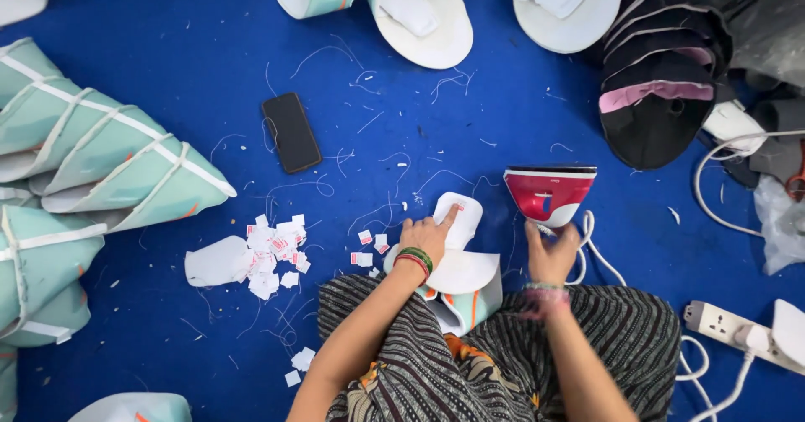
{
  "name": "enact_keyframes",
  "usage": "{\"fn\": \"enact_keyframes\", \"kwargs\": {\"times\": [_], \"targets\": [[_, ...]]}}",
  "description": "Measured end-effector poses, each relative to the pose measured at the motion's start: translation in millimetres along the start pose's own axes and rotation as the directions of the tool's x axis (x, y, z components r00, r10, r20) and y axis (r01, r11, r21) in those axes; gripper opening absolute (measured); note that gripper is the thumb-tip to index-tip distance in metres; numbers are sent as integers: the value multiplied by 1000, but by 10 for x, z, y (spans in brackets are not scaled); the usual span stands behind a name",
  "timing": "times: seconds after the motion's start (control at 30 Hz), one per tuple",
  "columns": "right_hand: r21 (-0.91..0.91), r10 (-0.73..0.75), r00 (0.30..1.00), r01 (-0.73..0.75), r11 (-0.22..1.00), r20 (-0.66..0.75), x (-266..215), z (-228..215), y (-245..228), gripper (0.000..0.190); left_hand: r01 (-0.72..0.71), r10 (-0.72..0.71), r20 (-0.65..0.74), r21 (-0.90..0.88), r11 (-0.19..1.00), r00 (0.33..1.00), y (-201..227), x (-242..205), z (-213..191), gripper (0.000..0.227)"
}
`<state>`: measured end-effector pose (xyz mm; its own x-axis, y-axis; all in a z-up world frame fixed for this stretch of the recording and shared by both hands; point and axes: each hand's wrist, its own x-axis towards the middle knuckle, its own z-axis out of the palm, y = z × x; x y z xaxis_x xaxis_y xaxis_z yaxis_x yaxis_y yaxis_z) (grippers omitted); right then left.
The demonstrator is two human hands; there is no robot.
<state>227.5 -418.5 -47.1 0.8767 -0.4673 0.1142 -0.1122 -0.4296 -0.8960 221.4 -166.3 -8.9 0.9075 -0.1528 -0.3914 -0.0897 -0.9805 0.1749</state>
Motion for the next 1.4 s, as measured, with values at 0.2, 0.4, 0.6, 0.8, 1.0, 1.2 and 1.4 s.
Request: {"fn": "enact_keyframes", "kwargs": {"times": [0.2, 0.4, 0.6, 0.8, 1.0, 1.2, 1.4], "targets": [[-56, -283, 891, 322, 945, 355, 618, 45, -921, 44, 3, -4, -7, -10, 1000, 1000, -11, -8, 39, 76], [-444, -91, 708, 532, 722, 700, 550, 389, -1612, 63, -6, 5, -27, -37, 999, 1000, -59, 9, 95, 78], [-535, 43, 610, 655, 534, 791, 365, 644, -1481, 67, -9, 10, -33, 13, 1000, 999, 54, 34, 474, 75], [-554, 37, 617, 676, 487, 786, 371, 668, -1587, 61, 34, -58, 306, 82, 996, 950, 586, -804, -399, 81], [-520, -29, 643, 644, 562, 765, 338, 606, -1863, 60, 25, -13, 270, -42, 999, 963, 451, -822, -104, 96], [-477, 2, 552, 719, 505, 834, 294, 799, -1494, 65, -19, 34, 274, -58, 998, 961, 441, -804, -196, 108], [-378, -70, 464, 791, 481, 883, 255, 511, -1446, 61, -59, 64, 161, -31, 998, 985, 365, -877, -135, 108]]}}
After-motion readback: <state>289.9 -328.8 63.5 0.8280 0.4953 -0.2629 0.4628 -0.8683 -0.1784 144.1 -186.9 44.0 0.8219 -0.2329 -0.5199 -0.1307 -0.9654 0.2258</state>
